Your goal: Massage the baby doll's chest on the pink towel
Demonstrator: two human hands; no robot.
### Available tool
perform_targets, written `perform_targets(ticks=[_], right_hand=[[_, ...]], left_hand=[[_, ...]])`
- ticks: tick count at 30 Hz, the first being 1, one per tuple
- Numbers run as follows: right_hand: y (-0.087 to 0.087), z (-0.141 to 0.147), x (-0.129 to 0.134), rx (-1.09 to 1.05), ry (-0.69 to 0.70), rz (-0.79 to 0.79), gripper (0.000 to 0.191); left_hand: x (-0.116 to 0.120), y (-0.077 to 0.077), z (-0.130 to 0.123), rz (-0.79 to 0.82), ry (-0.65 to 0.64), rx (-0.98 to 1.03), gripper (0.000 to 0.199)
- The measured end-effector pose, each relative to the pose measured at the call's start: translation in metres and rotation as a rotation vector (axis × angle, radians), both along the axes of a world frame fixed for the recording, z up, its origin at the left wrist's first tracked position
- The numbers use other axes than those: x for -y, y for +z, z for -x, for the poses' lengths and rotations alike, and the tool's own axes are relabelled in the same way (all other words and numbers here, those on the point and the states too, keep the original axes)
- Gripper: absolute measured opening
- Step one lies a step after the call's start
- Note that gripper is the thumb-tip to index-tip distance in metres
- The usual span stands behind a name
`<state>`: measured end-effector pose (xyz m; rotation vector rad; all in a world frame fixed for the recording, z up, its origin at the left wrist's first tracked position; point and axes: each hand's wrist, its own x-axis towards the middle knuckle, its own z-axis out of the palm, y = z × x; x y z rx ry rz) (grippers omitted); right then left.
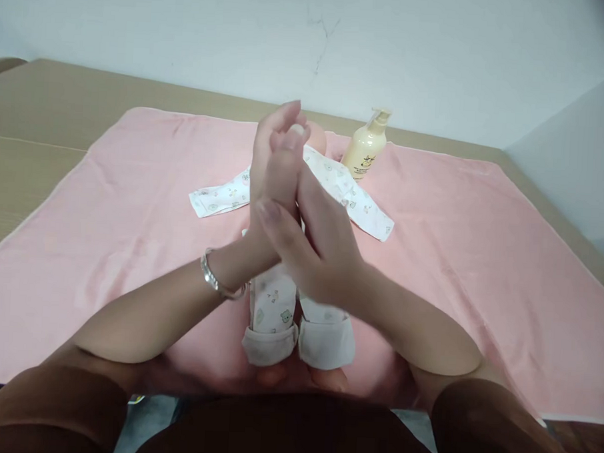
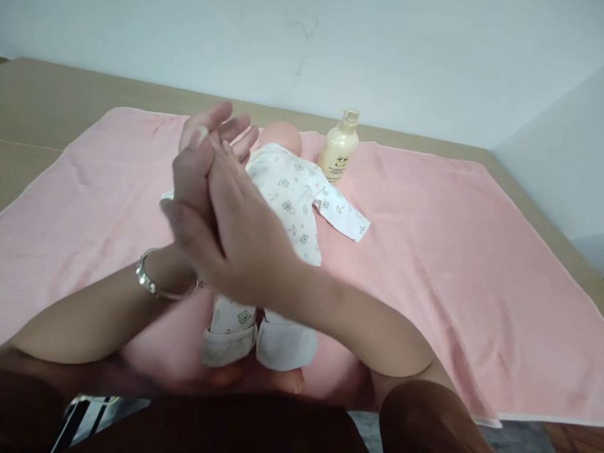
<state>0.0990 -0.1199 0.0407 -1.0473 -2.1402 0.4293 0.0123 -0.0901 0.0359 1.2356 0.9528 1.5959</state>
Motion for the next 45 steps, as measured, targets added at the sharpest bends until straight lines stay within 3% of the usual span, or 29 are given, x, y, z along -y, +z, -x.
perform_targets(ticks=[4, 6, 8, 11, 14, 16, 19, 23, 27, 30, 33, 36, 41, 45], right_hand=[[-0.028, -0.010, -0.055, 0.122, -0.122, 0.077, 0.055], [-0.046, -0.013, -0.075, 0.211, -0.132, -0.039, 0.058], [-0.061, -0.015, -0.090, 0.281, -0.097, -0.093, 0.064], [-0.076, -0.024, -0.107, 0.295, 0.036, -0.091, 0.064], [-0.082, -0.038, -0.122, 0.253, 0.112, -0.063, 0.059], [-0.082, -0.046, -0.131, 0.248, 0.073, -0.039, 0.055], [-0.081, -0.047, -0.134, 0.302, -0.128, 0.039, 0.056], [-0.082, -0.025, -0.110, 0.437, -0.415, 0.132, 0.071], [-0.084, -0.008, -0.090, 0.527, -0.301, -0.010, 0.063], [-0.082, -0.016, -0.105, 0.494, -0.190, 0.016, 0.060], [-0.080, -0.028, -0.123, 0.403, -0.341, 0.141, 0.062], [-0.085, -0.023, -0.115, 0.383, -0.543, 0.159, 0.071], [-0.090, -0.004, -0.086, 0.493, -0.420, -0.014, 0.063], [-0.082, -0.019, -0.112, 0.408, -0.405, 0.100, 0.061]], left_hand=[[-0.069, -0.047, 0.012, 0.089, 0.098, -0.126, 0.039], [-0.097, -0.072, 0.020, 0.040, 0.164, -0.289, 0.029], [-0.113, -0.090, 0.027, 0.035, 0.151, -0.409, 0.025], [-0.121, -0.104, 0.032, 0.027, 0.130, -0.471, 0.026], [-0.119, -0.107, 0.031, 0.009, 0.153, -0.519, 0.035], [-0.119, -0.108, 0.029, 0.002, 0.158, -0.555, 0.038], [-0.118, -0.109, 0.028, -0.002, 0.160, -0.594, 0.039], [-0.118, -0.112, 0.027, -0.002, 0.186, -0.628, 0.039], [-0.119, -0.114, 0.027, 0.009, 0.200, -0.616, 0.038], [-0.120, -0.114, 0.026, 0.006, 0.211, -0.614, 0.040], [-0.118, -0.113, 0.025, -0.002, 0.216, -0.652, 0.040], [-0.117, -0.112, 0.025, 0.004, 0.214, -0.675, 0.041], [-0.118, -0.111, 0.025, 0.015, 0.230, -0.726, 0.039], [-0.117, -0.109, 0.024, 0.014, 0.229, -0.782, 0.044]])
